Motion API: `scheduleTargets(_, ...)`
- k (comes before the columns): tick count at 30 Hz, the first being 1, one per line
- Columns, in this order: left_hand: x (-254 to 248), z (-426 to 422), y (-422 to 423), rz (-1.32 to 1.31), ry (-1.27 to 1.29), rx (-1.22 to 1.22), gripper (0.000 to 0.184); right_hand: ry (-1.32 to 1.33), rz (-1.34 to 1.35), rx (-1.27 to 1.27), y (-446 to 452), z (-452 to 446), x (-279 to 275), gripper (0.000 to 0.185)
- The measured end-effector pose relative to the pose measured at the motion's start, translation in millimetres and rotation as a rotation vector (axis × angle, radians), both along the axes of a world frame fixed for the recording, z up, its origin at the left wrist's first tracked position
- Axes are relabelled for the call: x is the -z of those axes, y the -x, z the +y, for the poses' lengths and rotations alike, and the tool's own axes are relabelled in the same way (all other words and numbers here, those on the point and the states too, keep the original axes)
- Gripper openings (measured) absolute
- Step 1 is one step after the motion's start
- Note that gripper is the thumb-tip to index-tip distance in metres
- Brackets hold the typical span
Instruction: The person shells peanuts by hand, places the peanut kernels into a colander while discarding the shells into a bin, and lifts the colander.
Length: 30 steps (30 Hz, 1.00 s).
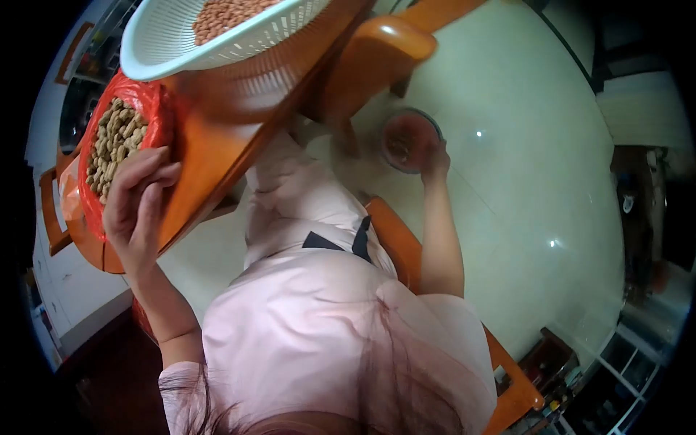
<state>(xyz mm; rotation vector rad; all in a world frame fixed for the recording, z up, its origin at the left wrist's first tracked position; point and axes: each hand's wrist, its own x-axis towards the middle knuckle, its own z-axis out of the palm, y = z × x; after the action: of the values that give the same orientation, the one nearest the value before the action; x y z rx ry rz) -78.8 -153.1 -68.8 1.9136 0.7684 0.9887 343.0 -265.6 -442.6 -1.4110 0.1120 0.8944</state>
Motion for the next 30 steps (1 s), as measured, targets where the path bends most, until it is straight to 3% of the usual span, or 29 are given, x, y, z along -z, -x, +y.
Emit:
scheduleTargets(2, -9.4, 1.6, 23.4, 0.02, -0.083, -0.07, 0.022, 0.107, -0.123, -0.131, 25.9, 0.5, -28.2, 0.043)
scheduleTargets(4, -20.3, 1.8, 51.4, 0.055, -0.184, -0.172, 0.021, 0.181, -0.341, -0.392, 78.7, 3.5, -103.6, 0.03)
scheduleTargets(5, -24.5, 3.3, 61.9, 0.077, -0.192, -0.261, 0.02, 0.296, -0.609, -0.648, 87.2, 4.9, -121.4, 0.022)
scheduleTargets(8, -28.8, 10.6, 84.5, 0.041, -0.103, -0.446, 0.016, -0.1, -1.02, -0.81, 141.3, 16.4, -201.3, 0.01)
scheduleTargets(9, -26.9, 14.8, 89.5, 0.073, -0.178, -0.475, 0.015, -0.279, -1.151, -0.818, 157.3, 24.9, -229.0, 0.005)
scheduleTargets(10, -24.8, 19.1, 93.5, 0.102, -0.243, -0.495, 0.015, -0.495, -1.242, -0.833, 171.5, 34.9, -256.2, 0.008)
scheduleTargets(14, -28.2, 20.4, 91.4, 0.463, -0.317, -0.533, 0.022, -0.878, -1.404, -0.894, 228.4, 77.0, -354.7, 0.017)
scheduleTargets(17, -19.5, 19.7, 90.3, 0.555, -0.362, -0.547, 0.03, -1.067, -1.434, -0.931, 269.4, 130.1, -383.8, 0.015)
scheduleTargets(19, -20.1, 16.4, 91.5, 0.581, -0.274, -0.558, 0.035, -1.06, -1.453, -1.005, 293.2, 165.9, -390.9, 0.01)
scheduleTargets(22, -16.0, 15.6, 100.6, 0.551, -0.348, -0.59, 0.039, -1.086, -1.513, -1.092, 321.9, 203.6, -382.2, 0.01)
scheduleTargets(23, -17.6, 13.3, 103.4, 0.445, -0.166, -0.567, 0.043, -1.082, -1.597, -1.133, 328.9, 207.8, -380.2, 0.011)
scheduleTargets(28, -18.5, 14.9, 115.4, 0.319, -0.134, -0.548, 0.044, -0.883, -2.024, -1.263, 345.4, 214.8, -377.3, 0.018)
scheduleTargets(30, -20.3, 22.8, 121.7, 0.219, -0.073, -0.502, 0.039, -0.881, -2.061, -1.26, 347.1, 215.5, -378.9, 0.019)
